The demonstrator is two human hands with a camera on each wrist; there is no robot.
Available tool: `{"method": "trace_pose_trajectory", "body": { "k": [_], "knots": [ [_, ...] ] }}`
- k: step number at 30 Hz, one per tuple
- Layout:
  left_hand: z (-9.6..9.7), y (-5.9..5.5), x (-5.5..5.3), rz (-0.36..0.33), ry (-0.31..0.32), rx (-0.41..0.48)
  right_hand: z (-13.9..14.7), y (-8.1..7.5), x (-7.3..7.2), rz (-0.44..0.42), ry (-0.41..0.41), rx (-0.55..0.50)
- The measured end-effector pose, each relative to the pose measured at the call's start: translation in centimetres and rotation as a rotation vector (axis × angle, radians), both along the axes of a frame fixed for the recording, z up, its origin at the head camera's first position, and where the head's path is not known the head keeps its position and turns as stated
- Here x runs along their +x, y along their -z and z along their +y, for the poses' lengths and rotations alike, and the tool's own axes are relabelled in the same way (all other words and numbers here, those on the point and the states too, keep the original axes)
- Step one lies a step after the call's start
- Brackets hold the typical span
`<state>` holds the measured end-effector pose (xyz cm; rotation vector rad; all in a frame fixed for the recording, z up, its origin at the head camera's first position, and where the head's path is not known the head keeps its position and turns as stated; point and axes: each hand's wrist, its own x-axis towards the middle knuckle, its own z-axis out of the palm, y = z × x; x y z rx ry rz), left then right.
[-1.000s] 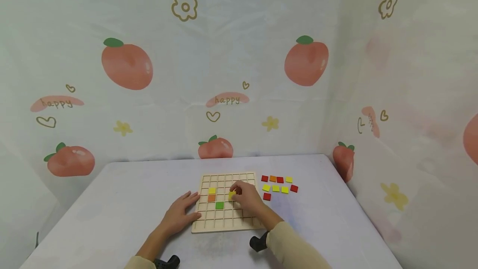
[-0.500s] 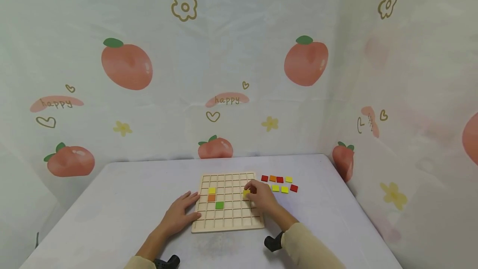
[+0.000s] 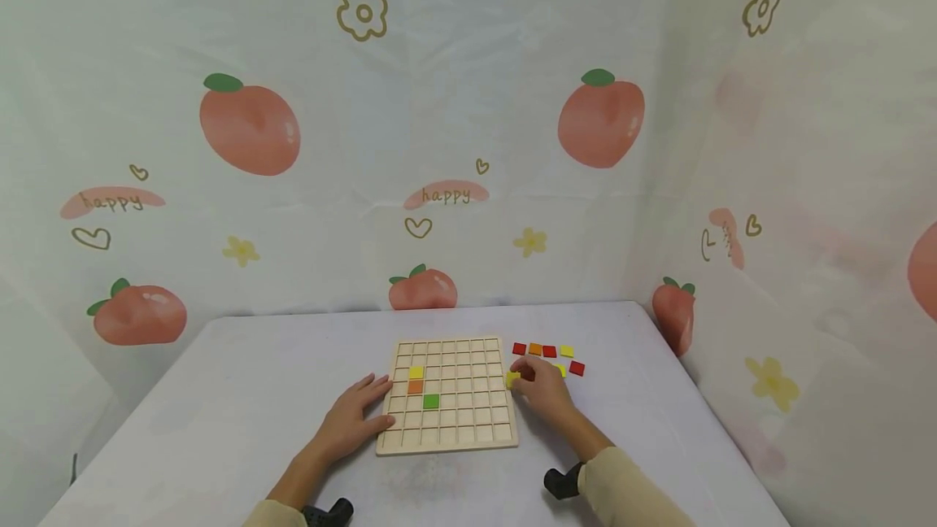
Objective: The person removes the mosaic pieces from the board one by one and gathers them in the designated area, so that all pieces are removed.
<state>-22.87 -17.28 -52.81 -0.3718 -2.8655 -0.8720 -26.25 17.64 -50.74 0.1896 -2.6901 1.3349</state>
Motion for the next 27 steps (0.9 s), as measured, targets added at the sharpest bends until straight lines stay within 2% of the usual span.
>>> {"method": "trace_pose_trajectory", "body": {
  "k": [13, 27],
  "knots": [
    [0.0, -0.4, -0.1, 0.0, -0.002, 0.002, 2.4, 0.7, 0.4, 0.001, 0.106, 0.014],
    [0.2, -0.3, 0.0, -0.009, -0.014, -0.004, 4.2, 1.0, 0.8, -0.011, 0.115, 0.081]
  ]
}}
